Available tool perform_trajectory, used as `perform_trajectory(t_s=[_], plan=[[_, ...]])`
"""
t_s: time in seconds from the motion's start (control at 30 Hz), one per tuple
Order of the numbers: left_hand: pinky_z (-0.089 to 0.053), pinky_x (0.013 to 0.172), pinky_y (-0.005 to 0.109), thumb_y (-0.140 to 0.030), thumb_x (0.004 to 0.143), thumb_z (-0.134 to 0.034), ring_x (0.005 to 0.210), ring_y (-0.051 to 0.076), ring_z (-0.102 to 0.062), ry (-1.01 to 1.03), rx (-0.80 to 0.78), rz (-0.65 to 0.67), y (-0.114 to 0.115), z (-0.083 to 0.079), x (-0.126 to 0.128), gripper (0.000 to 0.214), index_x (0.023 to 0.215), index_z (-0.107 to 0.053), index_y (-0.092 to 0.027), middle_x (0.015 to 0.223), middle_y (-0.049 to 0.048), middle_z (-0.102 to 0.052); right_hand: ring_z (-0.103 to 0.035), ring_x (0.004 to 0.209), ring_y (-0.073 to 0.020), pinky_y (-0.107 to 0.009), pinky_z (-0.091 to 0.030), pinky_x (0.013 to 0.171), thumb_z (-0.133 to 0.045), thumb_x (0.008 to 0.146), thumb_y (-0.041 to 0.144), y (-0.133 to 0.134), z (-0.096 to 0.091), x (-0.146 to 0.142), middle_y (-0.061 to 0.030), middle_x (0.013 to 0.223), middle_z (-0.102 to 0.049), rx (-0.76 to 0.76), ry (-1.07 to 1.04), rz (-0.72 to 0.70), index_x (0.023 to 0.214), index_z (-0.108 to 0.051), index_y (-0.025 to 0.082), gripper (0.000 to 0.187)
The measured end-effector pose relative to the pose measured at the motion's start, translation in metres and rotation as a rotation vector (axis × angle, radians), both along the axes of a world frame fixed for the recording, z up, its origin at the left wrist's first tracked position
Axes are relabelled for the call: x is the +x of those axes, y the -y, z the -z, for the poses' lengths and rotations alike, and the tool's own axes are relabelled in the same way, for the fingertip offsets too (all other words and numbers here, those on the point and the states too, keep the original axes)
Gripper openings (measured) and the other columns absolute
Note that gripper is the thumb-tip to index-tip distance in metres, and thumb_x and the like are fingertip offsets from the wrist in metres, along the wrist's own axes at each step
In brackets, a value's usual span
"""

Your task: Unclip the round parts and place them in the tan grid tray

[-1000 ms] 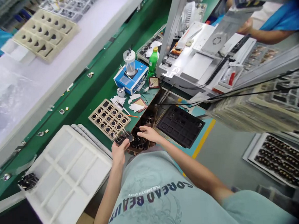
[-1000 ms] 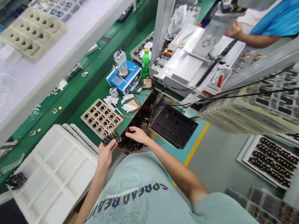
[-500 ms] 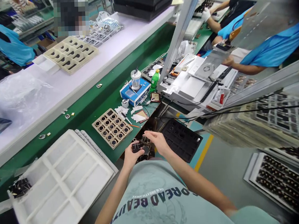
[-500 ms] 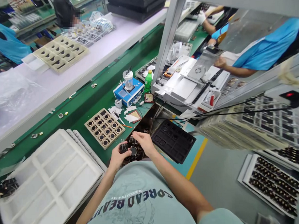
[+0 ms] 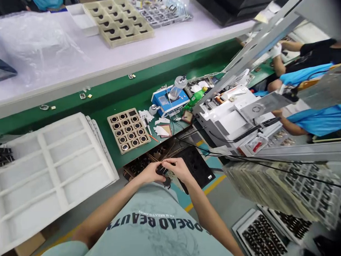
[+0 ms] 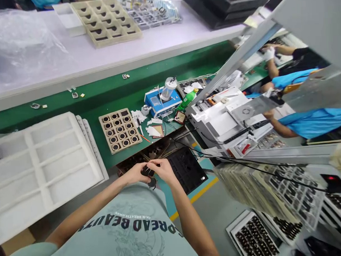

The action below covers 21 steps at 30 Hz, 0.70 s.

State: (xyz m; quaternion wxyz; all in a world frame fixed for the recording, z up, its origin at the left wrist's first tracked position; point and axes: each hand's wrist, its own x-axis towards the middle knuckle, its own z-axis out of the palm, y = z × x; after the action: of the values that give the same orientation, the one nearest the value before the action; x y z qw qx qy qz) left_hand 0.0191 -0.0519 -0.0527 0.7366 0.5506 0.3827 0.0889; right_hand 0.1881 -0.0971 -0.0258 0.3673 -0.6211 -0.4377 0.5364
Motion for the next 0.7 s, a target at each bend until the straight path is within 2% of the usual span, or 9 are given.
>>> perform_trajectory(t_s=[0.1, 0.2, 0.27, 0.33, 0.4, 0.5, 0.57, 0.63, 0.7], plan=[[-0.056, 0.072, 0.036, -0.011, 0.050, -0.085, 0.073, 0.023, -0.068, -0.019, -0.199, -0.030, 0.006, 0.003, -0.003, 0.070, 0.119, -0.070, -0.013, 0.083, 0.0054, -0.073, -0.059, 0.068, -0.0201, -0.030, -0.046, 0.063, -0.071, 0.076, 0.054, 0.005, 0.002, 0.012, -0.0047, 0.072, -0.068, -0.048, 0.028, 0.155, 0.080, -0.077, 0.014, 0.040], [-0.057, 0.068, 0.037, -0.010, 0.048, -0.089, 0.066, 0.022, -0.068, -0.071, -0.354, -0.205, 0.004, 0.006, -0.013, 0.078, 0.123, -0.068, -0.013, 0.081, 0.0083, -0.073, -0.055, 0.064, -0.0179, -0.029, -0.044, 0.060, -0.067, 0.077, 0.061, 0.009, 0.014, 0.027, -0.0038, 0.068, -0.064, -0.091, 0.064, 0.305, 0.083, -0.076, 0.013, 0.048], [-0.058, 0.068, 0.035, -0.011, 0.051, -0.090, 0.065, 0.019, -0.067, -0.078, -0.400, -0.404, -0.003, 0.011, -0.023, 0.068, 0.116, -0.070, -0.014, 0.082, 0.0081, -0.072, -0.056, 0.067, -0.0181, -0.029, -0.045, 0.063, -0.067, 0.076, 0.063, 0.012, 0.031, 0.030, -0.0042, 0.071, -0.064, -0.119, 0.090, 0.310, 0.084, -0.074, 0.013, 0.050], [-0.059, 0.069, 0.033, -0.012, 0.055, -0.090, 0.066, 0.016, -0.067, -0.049, -0.441, -0.595, -0.012, 0.016, -0.033, 0.053, 0.105, -0.071, -0.014, 0.083, 0.0064, -0.070, -0.059, 0.074, -0.0201, -0.032, -0.048, 0.069, -0.069, 0.073, 0.063, 0.015, 0.054, 0.025, -0.0057, 0.077, -0.067, -0.171, 0.106, 0.248, 0.089, -0.074, 0.013, 0.053], [-0.060, 0.068, 0.029, -0.011, 0.059, -0.089, 0.066, 0.014, -0.067, -0.016, -0.500, -0.711, -0.020, 0.019, -0.040, 0.042, 0.097, -0.070, -0.014, 0.082, 0.0052, -0.070, -0.063, 0.086, -0.0246, -0.037, -0.051, 0.080, -0.076, 0.065, 0.061, 0.015, 0.073, 0.011, -0.0099, 0.092, -0.070, -0.214, 0.120, 0.191, 0.101, -0.073, 0.012, 0.061], [-0.061, 0.067, 0.026, -0.007, 0.065, -0.084, 0.068, 0.013, -0.067, 0.026, -0.603, -0.746, -0.027, 0.017, -0.041, 0.032, 0.093, -0.071, -0.013, 0.087, 0.0067, -0.071, -0.061, 0.113, -0.0298, -0.042, -0.049, 0.096, -0.085, 0.057, 0.051, 0.008, 0.084, -0.014, -0.0171, 0.131, -0.061, -0.134, 0.055, 0.139, 0.130, -0.062, 0.016, 0.084], [-0.060, 0.068, 0.025, -0.006, 0.068, -0.081, 0.072, 0.013, -0.068, 0.069, -0.665, -0.732, -0.027, 0.014, -0.036, 0.026, 0.091, -0.072, -0.012, 0.091, 0.0082, -0.072, -0.057, 0.124, -0.0284, -0.040, -0.048, 0.101, -0.085, 0.061, 0.047, 0.002, 0.079, -0.028, -0.0154, 0.145, -0.052, -0.008, -0.091, 0.089, 0.141, -0.053, 0.022, 0.089], [-0.060, 0.069, 0.023, -0.005, 0.070, -0.079, 0.073, 0.013, -0.068, 0.114, -0.715, -0.712, -0.025, 0.014, -0.028, 0.021, 0.089, -0.073, -0.011, 0.091, 0.0087, -0.073, -0.058, 0.124, -0.0258, -0.038, -0.048, 0.103, -0.082, 0.067, 0.046, -0.001, 0.072, -0.035, -0.0125, 0.142, -0.056, 0.093, -0.219, 0.076, 0.140, -0.054, 0.024, 0.081], [-0.059, 0.069, 0.023, -0.005, 0.072, -0.078, 0.071, 0.012, -0.067, 0.129, -0.752, -0.678, -0.023, 0.018, -0.017, 0.018, 0.088, -0.073, -0.011, 0.089, 0.0084, -0.073, -0.063, 0.116, -0.0246, -0.038, -0.048, 0.103, -0.080, 0.070, 0.047, -0.001, 0.069, -0.037, -0.0117, 0.132, -0.064, 0.123, -0.268, 0.137, 0.132, -0.060, 0.022, 0.070]])
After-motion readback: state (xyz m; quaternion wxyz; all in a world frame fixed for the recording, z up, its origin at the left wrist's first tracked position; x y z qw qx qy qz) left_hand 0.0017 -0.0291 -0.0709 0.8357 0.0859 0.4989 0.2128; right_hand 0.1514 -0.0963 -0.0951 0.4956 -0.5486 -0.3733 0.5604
